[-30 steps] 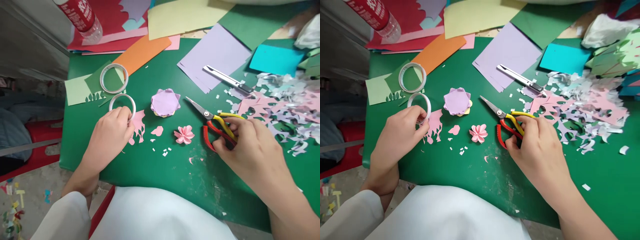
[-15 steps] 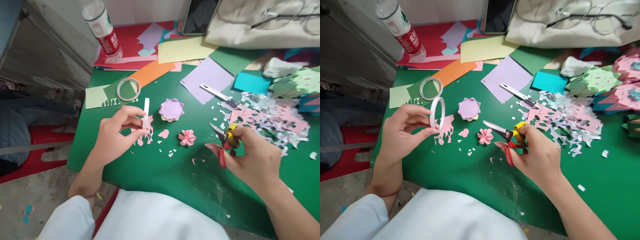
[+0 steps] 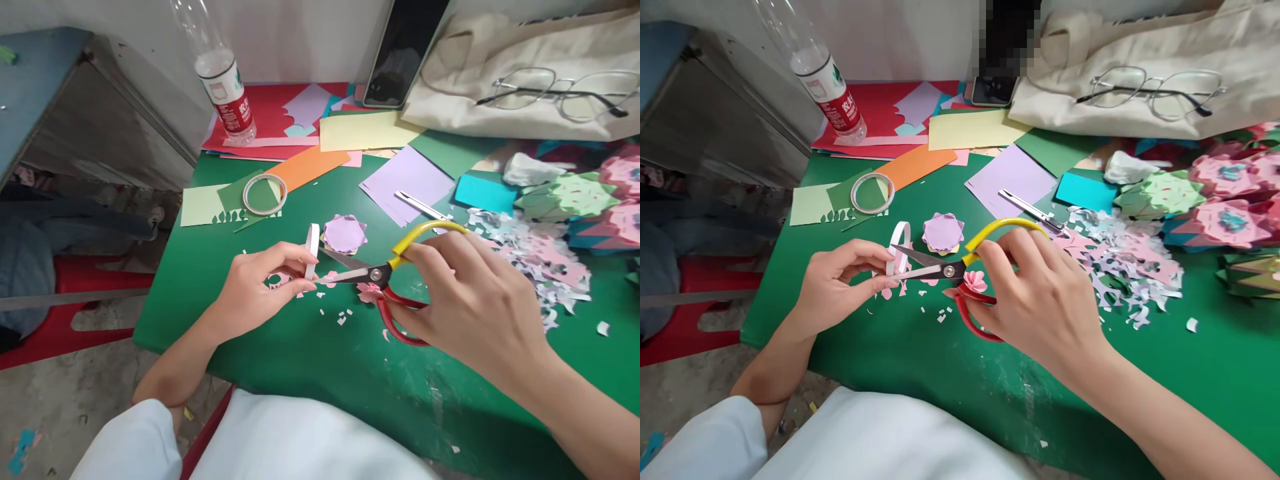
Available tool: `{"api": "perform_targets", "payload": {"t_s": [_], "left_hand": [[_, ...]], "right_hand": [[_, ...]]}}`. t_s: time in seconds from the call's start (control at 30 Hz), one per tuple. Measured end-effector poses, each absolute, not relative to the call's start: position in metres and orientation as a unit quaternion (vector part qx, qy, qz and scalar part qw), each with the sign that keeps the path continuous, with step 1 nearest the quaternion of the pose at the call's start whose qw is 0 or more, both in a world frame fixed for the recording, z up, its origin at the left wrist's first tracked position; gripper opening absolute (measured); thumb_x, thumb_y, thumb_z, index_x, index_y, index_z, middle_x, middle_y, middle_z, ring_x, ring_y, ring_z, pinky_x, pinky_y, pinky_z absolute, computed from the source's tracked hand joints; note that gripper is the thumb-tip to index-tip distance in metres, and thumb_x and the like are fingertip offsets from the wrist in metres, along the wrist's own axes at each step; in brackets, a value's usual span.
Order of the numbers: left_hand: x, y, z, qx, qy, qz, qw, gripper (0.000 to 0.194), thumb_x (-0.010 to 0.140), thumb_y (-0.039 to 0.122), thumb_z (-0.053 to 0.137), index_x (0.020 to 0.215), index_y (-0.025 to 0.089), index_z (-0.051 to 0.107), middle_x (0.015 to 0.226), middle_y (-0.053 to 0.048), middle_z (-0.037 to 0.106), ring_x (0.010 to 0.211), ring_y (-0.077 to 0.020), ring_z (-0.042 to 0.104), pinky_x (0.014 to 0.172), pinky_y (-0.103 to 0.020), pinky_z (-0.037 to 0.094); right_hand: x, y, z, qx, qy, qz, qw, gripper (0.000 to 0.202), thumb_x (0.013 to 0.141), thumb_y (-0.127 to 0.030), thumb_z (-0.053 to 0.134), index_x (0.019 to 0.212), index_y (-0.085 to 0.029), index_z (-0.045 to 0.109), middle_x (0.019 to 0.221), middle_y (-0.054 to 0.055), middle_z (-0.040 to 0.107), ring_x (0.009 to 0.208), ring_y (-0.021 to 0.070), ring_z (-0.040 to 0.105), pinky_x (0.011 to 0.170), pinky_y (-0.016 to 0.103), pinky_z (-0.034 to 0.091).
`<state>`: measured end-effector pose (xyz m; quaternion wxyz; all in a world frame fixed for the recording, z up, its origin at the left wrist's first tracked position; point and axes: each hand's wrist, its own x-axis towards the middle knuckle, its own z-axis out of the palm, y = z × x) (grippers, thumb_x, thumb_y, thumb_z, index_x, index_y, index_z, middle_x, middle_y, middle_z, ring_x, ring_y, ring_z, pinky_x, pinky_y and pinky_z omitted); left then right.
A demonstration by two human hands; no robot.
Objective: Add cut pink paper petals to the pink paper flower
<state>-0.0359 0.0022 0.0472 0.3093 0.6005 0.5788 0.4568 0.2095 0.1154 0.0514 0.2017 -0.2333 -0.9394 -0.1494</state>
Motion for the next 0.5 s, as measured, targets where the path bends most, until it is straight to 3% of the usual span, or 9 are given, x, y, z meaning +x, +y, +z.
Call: {"api": "perform_targets", "payload": {"t_s": [0.13,0.5], "left_hand": [[-0.033,0.004,0.043,0.627,0.564,0.464,0.27,0.015,0.087,0.016,0.074,0.1,0.021,0.069,0.094,0.0,0.079,0.071,-0.0117,0.074,0.068,-0.021,0.064],[-0.027,0.01,0.041,0.647,0.549,0.464,0.254,0.008,0.087,0.013,0.073,0.09,0.02,0.071,0.081,-0.001,0.08,0.06,-0.0113,0.071,0.054,-0.02,0.055]], "right_hand": [[0.206,0.112,0.048,-0.227,-0.939,-0.143,0.214,0.029,0.089,-0.045,0.063,0.094,-0.016,0.061,0.084,0.008,0.065,0.073,0.0213,0.055,0.059,0.03,0.04],[0.21,0.113,0.041,-0.211,-0.926,-0.203,0.237,0.02,0.092,-0.037,0.068,0.085,-0.018,0.067,0.071,0.002,0.063,0.064,0.0144,0.052,0.053,0.025,0.033]]}}
